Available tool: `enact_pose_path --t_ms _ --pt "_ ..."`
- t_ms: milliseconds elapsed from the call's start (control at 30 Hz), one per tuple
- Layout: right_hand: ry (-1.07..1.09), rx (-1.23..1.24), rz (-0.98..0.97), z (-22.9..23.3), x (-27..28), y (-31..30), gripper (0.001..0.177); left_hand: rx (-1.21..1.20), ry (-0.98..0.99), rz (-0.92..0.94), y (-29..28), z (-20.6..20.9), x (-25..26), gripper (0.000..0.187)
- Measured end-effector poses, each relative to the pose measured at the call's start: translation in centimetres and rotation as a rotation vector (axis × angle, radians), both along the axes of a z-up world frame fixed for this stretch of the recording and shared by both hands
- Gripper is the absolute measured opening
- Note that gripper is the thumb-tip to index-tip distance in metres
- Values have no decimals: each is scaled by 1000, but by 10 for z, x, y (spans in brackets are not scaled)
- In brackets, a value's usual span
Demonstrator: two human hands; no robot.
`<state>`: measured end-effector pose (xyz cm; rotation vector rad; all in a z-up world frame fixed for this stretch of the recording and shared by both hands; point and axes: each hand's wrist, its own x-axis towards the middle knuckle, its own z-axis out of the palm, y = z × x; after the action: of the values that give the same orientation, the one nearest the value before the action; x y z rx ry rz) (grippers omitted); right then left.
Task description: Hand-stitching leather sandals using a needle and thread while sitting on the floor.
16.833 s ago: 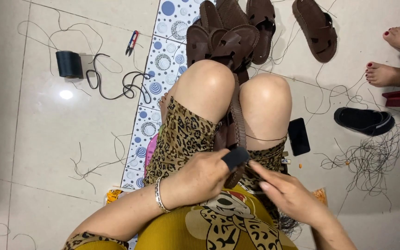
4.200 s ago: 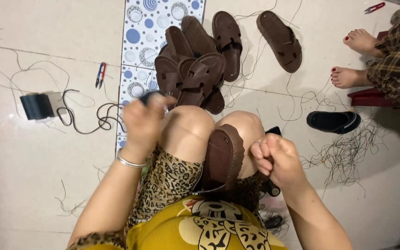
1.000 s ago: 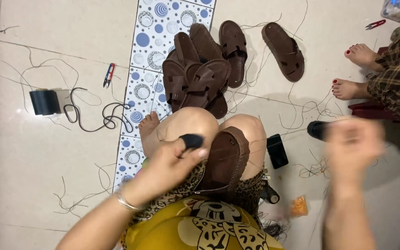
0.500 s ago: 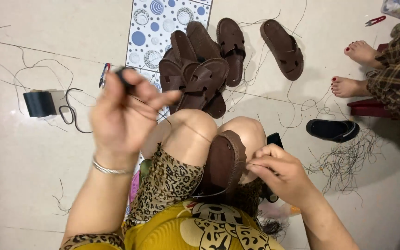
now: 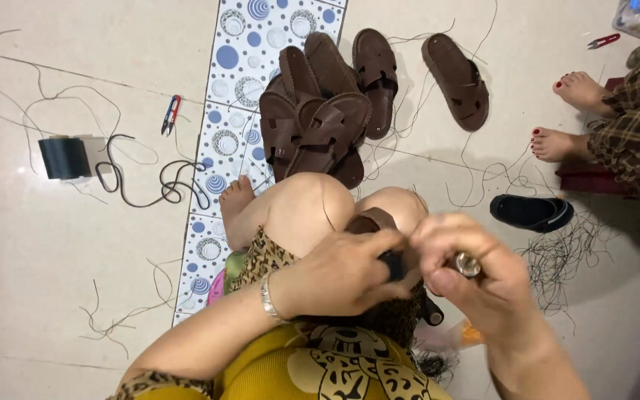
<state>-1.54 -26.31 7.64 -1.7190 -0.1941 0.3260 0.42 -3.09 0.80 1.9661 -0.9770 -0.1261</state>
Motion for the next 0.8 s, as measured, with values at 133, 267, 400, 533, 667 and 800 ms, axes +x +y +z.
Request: enact_pose_path --t_ms 133,267,400,533,667,800 --pt "-81 -311 210 -5 -2 -41 56 -324 770 127 107 -47 16 16" --pt "-103 -695 347 -13 -15 -52 55 371 717 1161 227 -93 28 44" --pt "-180 -817 416 -10 -10 -36 59 1294 -180 1000 203 -117 7 37" --pt "-115 -850 501 -7 -1 -30 59 415 357 816 75 -15 22 42" --pt "-207 -1089 563 -5 -1 -30 63 129 121 142 6 -4 2 95" --pt "-44 -1376 715 8 8 -11 70 93 25 140 -5 -22 -4 94"
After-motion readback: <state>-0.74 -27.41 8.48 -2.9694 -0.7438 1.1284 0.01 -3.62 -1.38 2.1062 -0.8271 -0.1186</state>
